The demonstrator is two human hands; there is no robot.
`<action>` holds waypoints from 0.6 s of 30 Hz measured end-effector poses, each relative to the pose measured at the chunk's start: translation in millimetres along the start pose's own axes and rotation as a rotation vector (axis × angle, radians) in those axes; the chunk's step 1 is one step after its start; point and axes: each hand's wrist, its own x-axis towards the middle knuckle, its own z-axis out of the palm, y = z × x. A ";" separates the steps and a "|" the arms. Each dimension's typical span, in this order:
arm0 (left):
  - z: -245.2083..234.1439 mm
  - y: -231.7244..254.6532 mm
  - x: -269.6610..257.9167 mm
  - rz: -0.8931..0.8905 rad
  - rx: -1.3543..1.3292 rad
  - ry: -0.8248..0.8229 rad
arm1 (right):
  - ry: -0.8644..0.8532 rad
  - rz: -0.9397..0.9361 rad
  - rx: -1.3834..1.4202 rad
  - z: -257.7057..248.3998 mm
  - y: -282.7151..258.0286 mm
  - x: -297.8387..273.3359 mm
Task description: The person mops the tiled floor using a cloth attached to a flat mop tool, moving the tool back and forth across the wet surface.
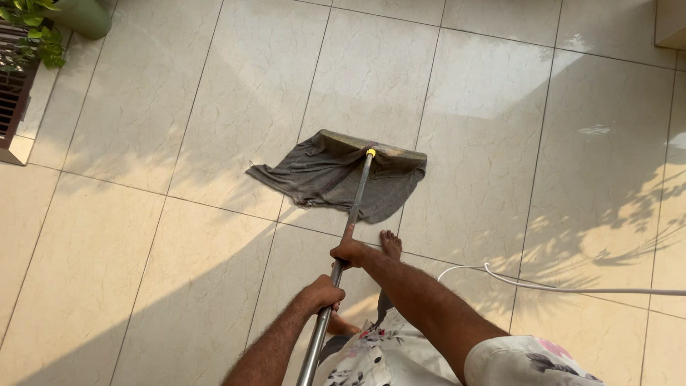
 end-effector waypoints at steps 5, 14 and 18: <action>8.1 126.8 53.9 -0.010 -0.082 0.038 | 0.032 -0.055 -0.079 -109.3 -75.8 31.8; 8.9 310.4 136.1 0.079 0.135 0.109 | 0.090 -0.027 -0.126 -268.5 -198.4 93.8; 12.9 310.0 139.3 0.085 0.093 0.101 | 0.101 -0.018 -0.124 -273.8 -189.8 102.8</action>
